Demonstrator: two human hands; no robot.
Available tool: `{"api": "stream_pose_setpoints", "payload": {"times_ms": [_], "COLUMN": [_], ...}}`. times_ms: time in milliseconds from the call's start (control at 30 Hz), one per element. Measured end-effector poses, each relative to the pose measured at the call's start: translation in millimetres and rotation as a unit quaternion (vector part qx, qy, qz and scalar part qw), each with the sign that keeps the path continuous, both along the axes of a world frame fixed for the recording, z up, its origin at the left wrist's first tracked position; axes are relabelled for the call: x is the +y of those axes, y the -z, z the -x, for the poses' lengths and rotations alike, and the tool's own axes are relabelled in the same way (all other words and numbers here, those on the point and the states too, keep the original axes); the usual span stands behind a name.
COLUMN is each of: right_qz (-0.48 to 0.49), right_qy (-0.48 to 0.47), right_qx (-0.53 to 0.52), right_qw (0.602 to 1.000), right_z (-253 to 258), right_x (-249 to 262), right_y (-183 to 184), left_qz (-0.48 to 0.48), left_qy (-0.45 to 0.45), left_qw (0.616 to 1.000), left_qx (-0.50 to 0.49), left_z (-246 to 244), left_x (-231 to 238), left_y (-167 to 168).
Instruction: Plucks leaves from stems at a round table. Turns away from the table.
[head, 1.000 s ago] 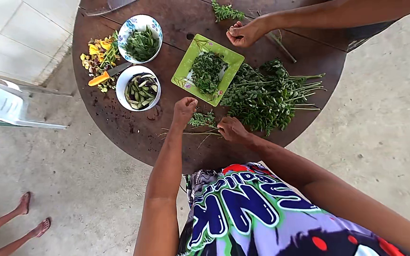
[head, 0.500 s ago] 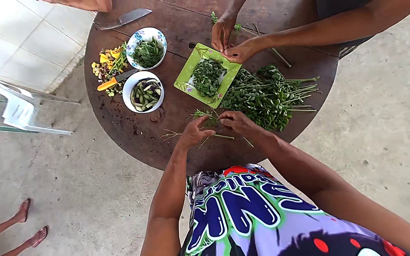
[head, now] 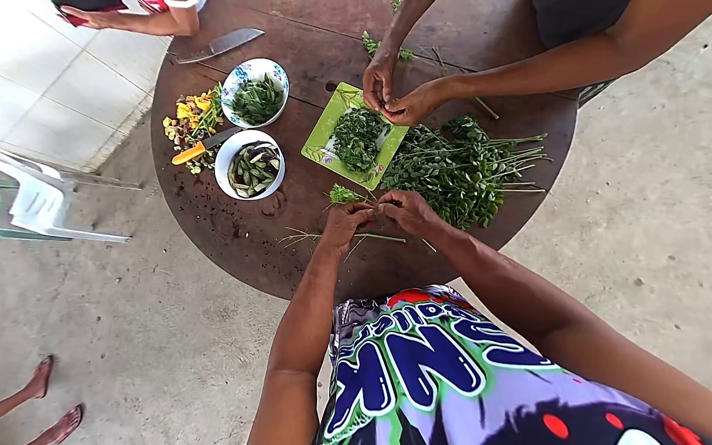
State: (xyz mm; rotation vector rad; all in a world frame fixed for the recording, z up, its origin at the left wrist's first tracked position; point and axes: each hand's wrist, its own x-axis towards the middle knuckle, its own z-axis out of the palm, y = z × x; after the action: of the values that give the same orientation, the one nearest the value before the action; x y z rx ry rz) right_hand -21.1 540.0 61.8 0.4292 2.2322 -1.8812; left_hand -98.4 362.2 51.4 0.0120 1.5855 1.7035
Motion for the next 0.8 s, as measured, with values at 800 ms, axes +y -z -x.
{"api": "stream_pose_setpoints", "payload": {"times_ms": [800], "right_qz": [-0.178], "right_qy": [-0.140], "right_qx": [0.044], "right_qw": [0.973], "right_z": [8.5], "right_x": [13.8], "right_y": [32.8], "left_qz": [0.001], "left_qy": [-0.030], "left_qw": [0.999], "left_qx": [0.042], "left_z": [28.1], "left_x": [-38.4], "left_y": [-22.5]}}
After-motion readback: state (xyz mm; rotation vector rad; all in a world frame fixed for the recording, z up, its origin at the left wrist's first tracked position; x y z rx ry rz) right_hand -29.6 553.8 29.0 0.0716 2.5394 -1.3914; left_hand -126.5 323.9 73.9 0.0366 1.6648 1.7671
